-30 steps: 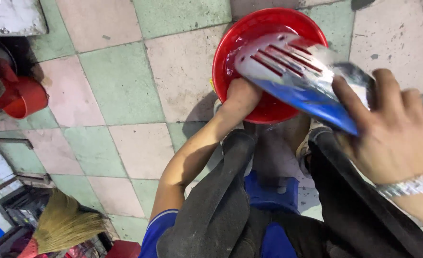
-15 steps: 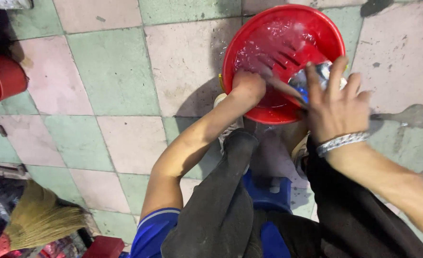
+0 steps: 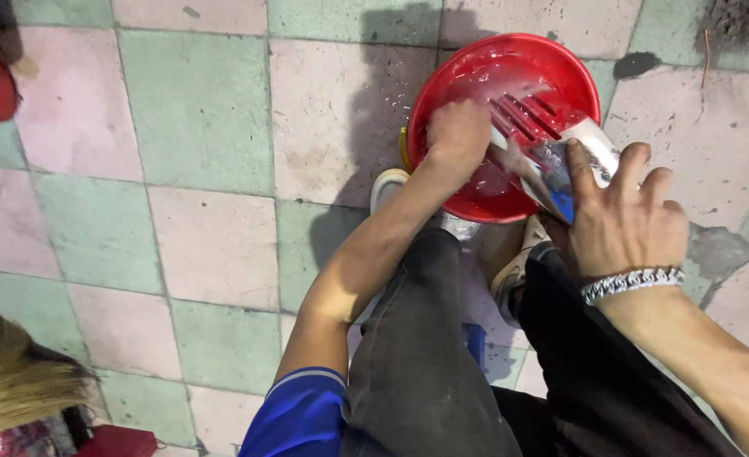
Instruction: Washing a motorcycle fairing in a bucket of water by hand
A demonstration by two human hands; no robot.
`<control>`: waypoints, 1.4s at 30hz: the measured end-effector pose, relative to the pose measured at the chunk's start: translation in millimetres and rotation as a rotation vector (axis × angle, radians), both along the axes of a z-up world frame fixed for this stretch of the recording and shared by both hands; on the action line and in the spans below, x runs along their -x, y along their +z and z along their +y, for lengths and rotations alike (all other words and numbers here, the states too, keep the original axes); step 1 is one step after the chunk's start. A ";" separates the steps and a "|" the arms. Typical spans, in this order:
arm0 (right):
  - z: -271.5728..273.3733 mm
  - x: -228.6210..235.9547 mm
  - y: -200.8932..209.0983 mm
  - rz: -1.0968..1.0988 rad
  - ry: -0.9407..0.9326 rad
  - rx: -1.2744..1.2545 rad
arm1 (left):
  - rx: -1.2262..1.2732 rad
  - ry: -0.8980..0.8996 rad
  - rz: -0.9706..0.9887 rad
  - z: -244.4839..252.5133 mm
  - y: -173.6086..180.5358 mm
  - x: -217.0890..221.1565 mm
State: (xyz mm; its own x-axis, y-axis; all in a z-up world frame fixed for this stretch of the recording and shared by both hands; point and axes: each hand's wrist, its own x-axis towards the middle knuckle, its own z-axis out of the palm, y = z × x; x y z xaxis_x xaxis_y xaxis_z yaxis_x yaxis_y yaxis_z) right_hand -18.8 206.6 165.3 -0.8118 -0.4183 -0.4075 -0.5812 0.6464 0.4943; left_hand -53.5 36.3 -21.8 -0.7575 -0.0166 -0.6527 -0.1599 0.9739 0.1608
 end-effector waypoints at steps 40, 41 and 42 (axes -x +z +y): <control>64.8 -1.4 1.1 -0.586 -0.584 1.080 | -0.155 -0.423 0.359 -34.9 112.2 -61.8; 60.2 -1.5 5.6 -0.545 -0.465 1.043 | 0.085 -0.323 0.346 -37.1 101.2 -61.8; 61.0 -2.3 4.6 -0.537 -0.468 1.047 | 0.086 -0.331 0.352 -37.1 98.7 -61.1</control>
